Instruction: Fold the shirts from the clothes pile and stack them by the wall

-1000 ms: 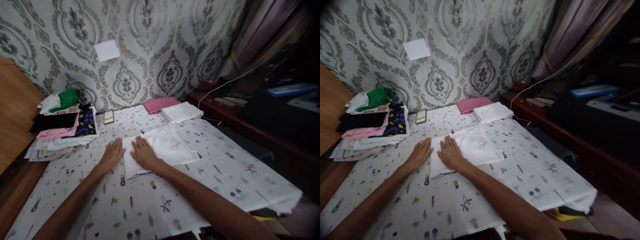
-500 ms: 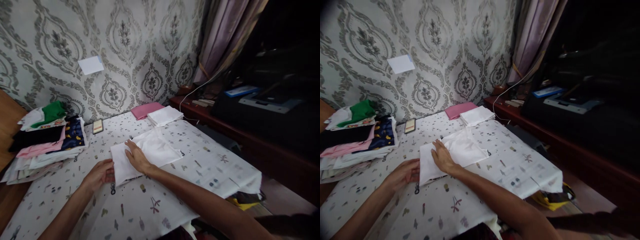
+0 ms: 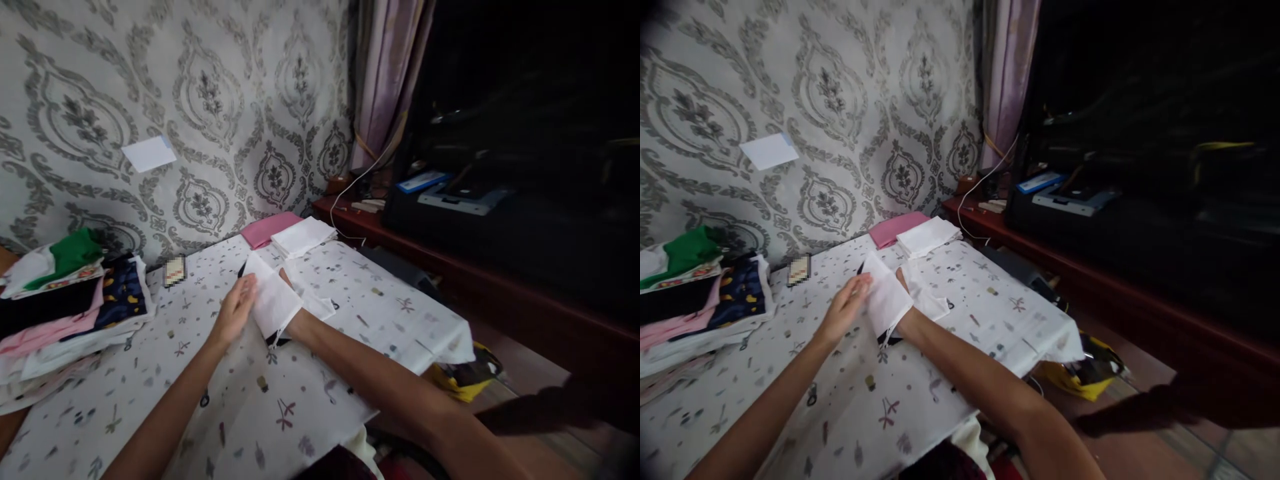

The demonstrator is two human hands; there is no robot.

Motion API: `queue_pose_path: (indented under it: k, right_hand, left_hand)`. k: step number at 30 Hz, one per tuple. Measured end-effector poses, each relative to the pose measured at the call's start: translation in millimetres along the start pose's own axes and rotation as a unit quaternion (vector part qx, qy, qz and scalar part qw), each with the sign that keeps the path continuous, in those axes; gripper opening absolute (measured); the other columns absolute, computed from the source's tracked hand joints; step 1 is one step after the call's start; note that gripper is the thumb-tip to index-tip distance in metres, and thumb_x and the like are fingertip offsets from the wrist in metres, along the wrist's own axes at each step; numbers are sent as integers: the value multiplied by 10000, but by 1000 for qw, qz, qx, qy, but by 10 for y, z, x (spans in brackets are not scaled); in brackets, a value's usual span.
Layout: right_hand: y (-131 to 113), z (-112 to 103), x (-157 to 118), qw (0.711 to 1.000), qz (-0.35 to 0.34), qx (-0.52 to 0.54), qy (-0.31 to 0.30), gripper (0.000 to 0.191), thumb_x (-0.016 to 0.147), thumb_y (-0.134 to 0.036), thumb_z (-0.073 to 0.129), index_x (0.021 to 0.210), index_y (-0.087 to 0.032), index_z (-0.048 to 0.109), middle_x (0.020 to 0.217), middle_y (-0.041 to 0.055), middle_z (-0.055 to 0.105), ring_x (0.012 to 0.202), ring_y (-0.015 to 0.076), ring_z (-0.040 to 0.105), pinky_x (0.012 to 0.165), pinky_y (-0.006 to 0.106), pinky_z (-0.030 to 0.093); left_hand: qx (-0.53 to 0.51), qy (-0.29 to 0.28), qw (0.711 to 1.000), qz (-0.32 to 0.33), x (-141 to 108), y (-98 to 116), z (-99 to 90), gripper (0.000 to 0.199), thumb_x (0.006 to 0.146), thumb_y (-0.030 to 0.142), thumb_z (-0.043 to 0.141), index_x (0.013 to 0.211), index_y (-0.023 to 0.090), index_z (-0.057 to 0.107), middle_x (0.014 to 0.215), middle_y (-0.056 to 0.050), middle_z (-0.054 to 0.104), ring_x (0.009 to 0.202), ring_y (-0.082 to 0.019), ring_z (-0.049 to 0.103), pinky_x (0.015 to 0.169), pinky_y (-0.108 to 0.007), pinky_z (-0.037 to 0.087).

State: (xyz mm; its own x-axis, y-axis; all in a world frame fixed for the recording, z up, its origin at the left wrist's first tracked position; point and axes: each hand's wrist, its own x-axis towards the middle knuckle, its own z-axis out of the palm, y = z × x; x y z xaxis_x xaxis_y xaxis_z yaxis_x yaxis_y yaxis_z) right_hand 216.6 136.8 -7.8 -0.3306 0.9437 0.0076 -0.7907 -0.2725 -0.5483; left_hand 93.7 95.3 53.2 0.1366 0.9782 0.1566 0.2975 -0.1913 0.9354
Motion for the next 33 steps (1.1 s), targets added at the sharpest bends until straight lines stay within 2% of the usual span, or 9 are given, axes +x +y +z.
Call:
queue_pose_path:
  k: [3, 7, 11, 16, 22, 25, 29, 31, 33]
  right_hand:
    - [-133, -85, -96, 1000, 18, -25, -1, 647, 880, -760, 291, 1000, -265, 690, 949, 112, 736, 1032, 307, 665, 889, 450, 547]
    - [-290, -151, -126, 999, 25, -39, 1, 688, 839, -782, 329, 1106, -242, 662, 940, 101, 735, 1016, 333, 661, 883, 501, 540]
    - [-494, -254, -90, 999, 35, -33, 4, 631, 858, -705, 365, 1133, -204, 632, 932, 95, 732, 977, 325, 675, 875, 497, 545]
    - [-764, -421, -74, 998, 33, -30, 34, 426, 886, -520, 438, 1100, -188, 597, 942, 87, 718, 921, 284, 690, 863, 470, 551]
    - [-950, -578, -39, 989, -18, -142, 38, 349, 854, -536, 493, 1022, -252, 608, 915, 44, 691, 889, 255, 684, 867, 474, 550]
    - [-1019, -671, -28, 967, -70, -239, 48, 337, 844, -517, 525, 1013, -252, 648, 950, 54, 701, 962, 251, 671, 933, 458, 520]
    - [-1046, -697, -33, 931, -127, -336, 71, 288, 771, -358, 674, 1035, -244, 687, 1089, 44, 699, 1163, 249, 588, 1101, 441, 380]
    - [-990, -637, -32, 910, -137, -388, 46, 306, 747, -287, 715, 1049, -244, 705, 1156, 40, 692, 1212, 257, 554, 1140, 442, 327]
    - [-896, -562, -18, 856, -148, -494, -20, 288, 804, -306, 680, 1083, -241, 710, 1228, 51, 676, 1240, 259, 541, 1154, 443, 308]
  left_hand:
    - [163, -15, 986, 32, 105, -209, 301, 574, 936, 524, 481, 1396, 182, 495, 1548, -153, 423, 1457, -296, 346, 1209, -469, 247]
    - [315, -67, 944, 72, 189, -322, 523, 634, 985, 492, 360, 1496, 117, 366, 1614, -184, 274, 1517, -290, 171, 1230, -503, 154]
    - [381, -94, 918, 66, 245, -290, 620, 644, 1005, 479, 287, 1523, 98, 313, 1627, -185, 220, 1524, -268, 138, 1225, -507, 149]
    - [419, -94, 900, 73, 267, -288, 744, 636, 1011, 459, 270, 1535, 99, 283, 1634, -172, 192, 1528, -251, 123, 1221, -502, 157]
    - [473, -105, 872, 68, 297, -235, 894, 665, 1013, 473, 257, 1554, 86, 226, 1639, -170, 172, 1530, -240, 122, 1222, -500, 149]
    - [514, -116, 847, 69, 314, -215, 969, 686, 1009, 495, 262, 1547, 69, 242, 1631, -182, 188, 1527, -256, 144, 1219, -519, 148]
    - [537, -129, 831, 61, 336, -205, 1036, 701, 1002, 534, 254, 1530, 75, 294, 1623, -190, 216, 1522, -282, 164, 1209, -551, 155]
    - [541, -133, 828, 67, 340, -204, 1037, 661, 1007, 499, 269, 1519, 84, 324, 1615, -190, 249, 1514, -301, 193, 1197, -576, 174]
    - [547, -140, 820, 89, 333, -210, 1013, 594, 1010, 423, 304, 1500, 95, 370, 1584, -190, 334, 1490, -318, 260, 1190, -584, 185]
